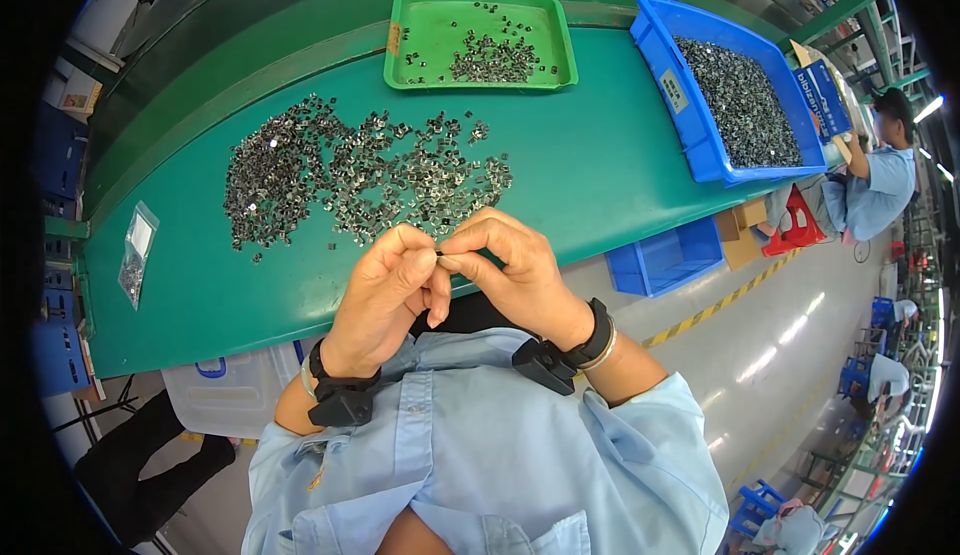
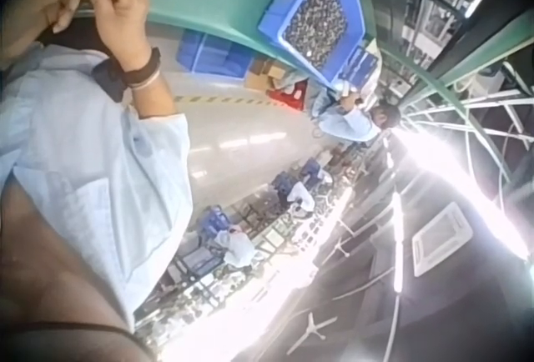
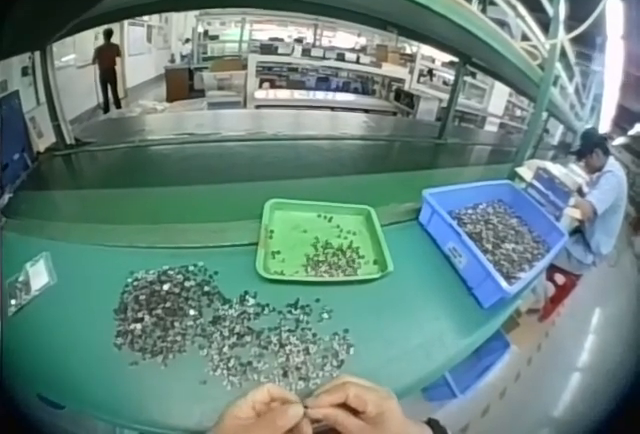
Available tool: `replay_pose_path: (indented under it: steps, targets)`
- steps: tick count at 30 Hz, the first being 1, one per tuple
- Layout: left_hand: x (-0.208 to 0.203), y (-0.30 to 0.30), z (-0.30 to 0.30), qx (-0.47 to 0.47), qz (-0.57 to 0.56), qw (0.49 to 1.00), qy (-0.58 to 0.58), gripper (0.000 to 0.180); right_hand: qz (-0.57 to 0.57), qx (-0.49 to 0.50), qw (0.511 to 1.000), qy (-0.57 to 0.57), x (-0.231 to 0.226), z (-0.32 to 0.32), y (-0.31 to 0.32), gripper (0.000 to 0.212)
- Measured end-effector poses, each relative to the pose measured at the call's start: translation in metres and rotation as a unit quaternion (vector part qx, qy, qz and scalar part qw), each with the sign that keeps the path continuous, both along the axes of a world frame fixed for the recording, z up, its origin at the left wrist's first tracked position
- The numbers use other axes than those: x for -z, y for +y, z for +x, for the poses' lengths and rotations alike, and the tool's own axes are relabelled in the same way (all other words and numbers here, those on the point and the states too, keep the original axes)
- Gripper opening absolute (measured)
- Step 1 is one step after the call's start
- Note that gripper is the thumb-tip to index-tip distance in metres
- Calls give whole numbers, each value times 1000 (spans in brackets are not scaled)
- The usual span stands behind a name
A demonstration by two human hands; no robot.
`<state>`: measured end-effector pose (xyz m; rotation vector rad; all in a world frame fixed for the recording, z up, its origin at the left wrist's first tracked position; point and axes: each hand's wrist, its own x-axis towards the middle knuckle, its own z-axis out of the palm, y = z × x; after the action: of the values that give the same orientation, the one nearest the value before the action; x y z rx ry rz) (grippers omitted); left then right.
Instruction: The person picks up small metal components from a table, inspects them with both hands, and places them into a green tray.
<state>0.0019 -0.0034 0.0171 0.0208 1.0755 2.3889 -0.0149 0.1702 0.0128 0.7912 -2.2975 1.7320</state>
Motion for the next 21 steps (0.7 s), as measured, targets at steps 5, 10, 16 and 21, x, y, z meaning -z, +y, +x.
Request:
replay_pose_path:
  steps: [5, 10, 16, 21]
  targets:
    - [3, 1, -4, -4, -24, 999, 24, 17, 23, 11, 1000, 7, -2, -6, 3, 16]
    - [10, -2, -8, -24, 35, 999, -4, 16, 97, 63, 993, 2, -40, -58, 19, 9]
    - [13, -6, -11, 9, 86, 996, -11, 16, 120, 135, 983, -19, -58, -154, 44, 15]
    - [15, -9, -11, 17, 91, 996, -14, 16, 227, 101, 965, 86, -42, -139, 57, 14]
